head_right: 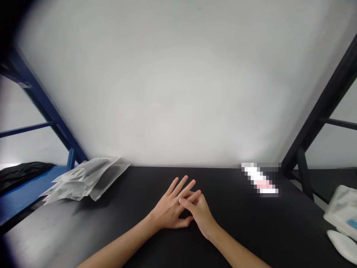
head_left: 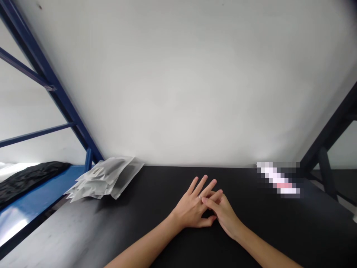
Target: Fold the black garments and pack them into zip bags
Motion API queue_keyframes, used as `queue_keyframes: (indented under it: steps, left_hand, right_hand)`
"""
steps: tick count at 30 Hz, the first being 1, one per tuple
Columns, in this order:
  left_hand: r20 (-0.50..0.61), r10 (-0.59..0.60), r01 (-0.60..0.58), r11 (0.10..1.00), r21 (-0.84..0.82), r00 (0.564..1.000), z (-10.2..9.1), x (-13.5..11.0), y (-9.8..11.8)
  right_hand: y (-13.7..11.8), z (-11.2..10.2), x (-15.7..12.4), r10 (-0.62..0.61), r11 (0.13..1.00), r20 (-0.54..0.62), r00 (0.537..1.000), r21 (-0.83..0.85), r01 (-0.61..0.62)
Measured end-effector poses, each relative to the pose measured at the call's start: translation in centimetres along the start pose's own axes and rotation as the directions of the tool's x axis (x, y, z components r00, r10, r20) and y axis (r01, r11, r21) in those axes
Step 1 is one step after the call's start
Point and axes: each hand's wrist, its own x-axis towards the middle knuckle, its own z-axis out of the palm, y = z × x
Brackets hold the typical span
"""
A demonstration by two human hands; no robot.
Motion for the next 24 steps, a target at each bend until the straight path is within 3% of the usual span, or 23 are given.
queue_keyframes:
  steps: [10,19,24]
  left_hand:
    - [0.033,-0.015,0.014,0.999,0.03,0.999,0.15,-0.05,0.12]
    - [0.106,-0.041,0.038,0.999,0.029,0.994,0.0,-0.01,0.34]
    - [0.092,-0.046,0.045,0.999,0.008,0.995,0.04,0.01,0.34]
  right_hand:
    - [0.94,-0.31,0.37,-0.025,0.999,-0.064,0.998,-0.044,0.022]
    - [-0.02,-0.09,0.09,-0.004,1.0,0.017,1.0,-0.018,0.005]
    - [0.15,-0.23,0.17,-0.008,1.0,0.016,1.0,-0.011,0.009]
